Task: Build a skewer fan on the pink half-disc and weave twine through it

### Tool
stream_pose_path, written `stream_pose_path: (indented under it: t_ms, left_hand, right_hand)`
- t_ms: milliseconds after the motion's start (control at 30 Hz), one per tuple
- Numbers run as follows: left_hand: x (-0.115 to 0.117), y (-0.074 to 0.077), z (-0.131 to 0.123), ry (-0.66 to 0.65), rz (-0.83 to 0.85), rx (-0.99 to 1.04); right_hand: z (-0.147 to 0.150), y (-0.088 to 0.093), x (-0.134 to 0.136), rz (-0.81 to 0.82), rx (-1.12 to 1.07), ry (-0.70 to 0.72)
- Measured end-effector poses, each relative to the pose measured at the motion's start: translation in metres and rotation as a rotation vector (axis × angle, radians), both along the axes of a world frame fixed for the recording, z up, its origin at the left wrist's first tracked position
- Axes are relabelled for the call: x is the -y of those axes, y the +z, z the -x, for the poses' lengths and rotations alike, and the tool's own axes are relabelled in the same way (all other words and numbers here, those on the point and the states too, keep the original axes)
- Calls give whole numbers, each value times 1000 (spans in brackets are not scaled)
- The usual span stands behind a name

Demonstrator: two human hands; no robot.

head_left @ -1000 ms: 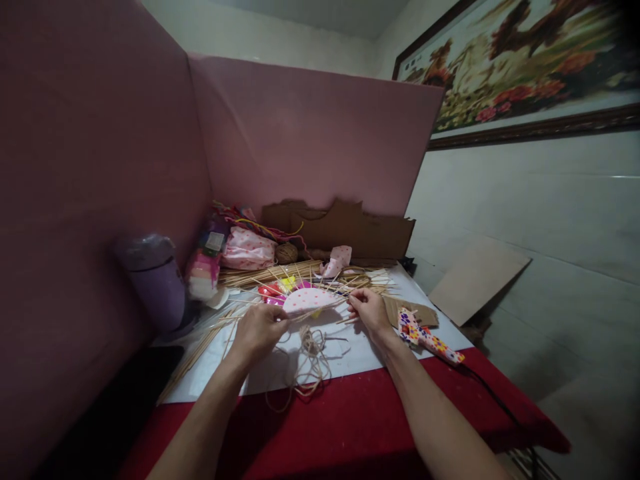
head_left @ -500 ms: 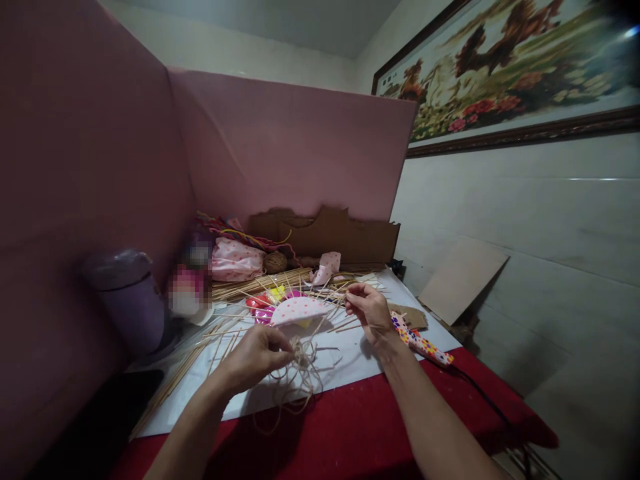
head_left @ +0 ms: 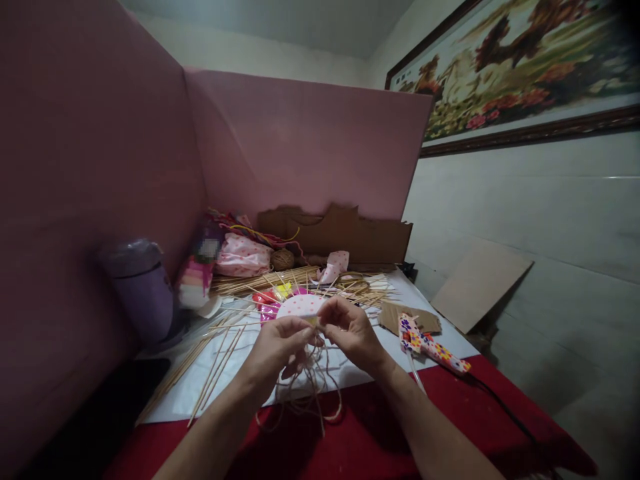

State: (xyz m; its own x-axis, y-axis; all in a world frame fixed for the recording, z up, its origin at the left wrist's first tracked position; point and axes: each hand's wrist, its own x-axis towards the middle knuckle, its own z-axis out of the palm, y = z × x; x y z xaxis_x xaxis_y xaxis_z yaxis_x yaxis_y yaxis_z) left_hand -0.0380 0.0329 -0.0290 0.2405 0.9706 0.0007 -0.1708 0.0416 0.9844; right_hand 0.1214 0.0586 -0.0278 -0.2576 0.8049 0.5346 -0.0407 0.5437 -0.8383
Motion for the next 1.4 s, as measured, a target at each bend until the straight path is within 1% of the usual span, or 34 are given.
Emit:
stream_pose_path:
  t_ms: [100,200,300,367,433,533,600,700,800,867,933,1033,1233,1300,1400]
  left_hand:
    - [0,-4,-3,23,69,98]
    - [-3,-7,-2,-9,105,141]
    - [-4,-10,-2,-29,125,168]
    - [-4,-10,-3,-11,131,149]
    - [-2,-8,-5,24,110,83]
    - [1,-3,-6,108,21,-17]
    - [1,0,-5,127,-20,-21]
    - [0,2,0,77,0,66]
    - [-2,2,4,-41,89,183]
    - [-3,1,5,-103,129,227]
    - [-3,0,6,-137,146,229]
    - [-2,0,6,-176,166,174]
    - [3,0,2,-191,151,96]
    - [2,-1,0,-170,129,149]
    - [1,-2,-4,-73,113,300]
  right_hand:
    - [1,-1,1,-69,7,-20]
    - [2,-3,1,-64,-11,12]
    - [4,-6,0,-96,-8,-10]
    - [5,-8,-2,-133,10,-49]
    - [5,-9,-3,-156,23,-75]
    - [4,-10,-5,-181,24,-94]
    - [2,-10,-6,-196,28,-132]
    - [0,-9,-8,-195,28,-174]
    - [-1,-8,-9,-212,5,-172]
    - [0,-7,-9,-243,-7,-172]
    - [1,-7,-8,-271,-17,-177]
    - [2,-6,-5,-282,-46,-187]
    - [4,-6,-3,-284,-76,-158]
    - [4,-7,-3,-292,-78,-148]
    - [5,-8,-2,-303,-83,-147]
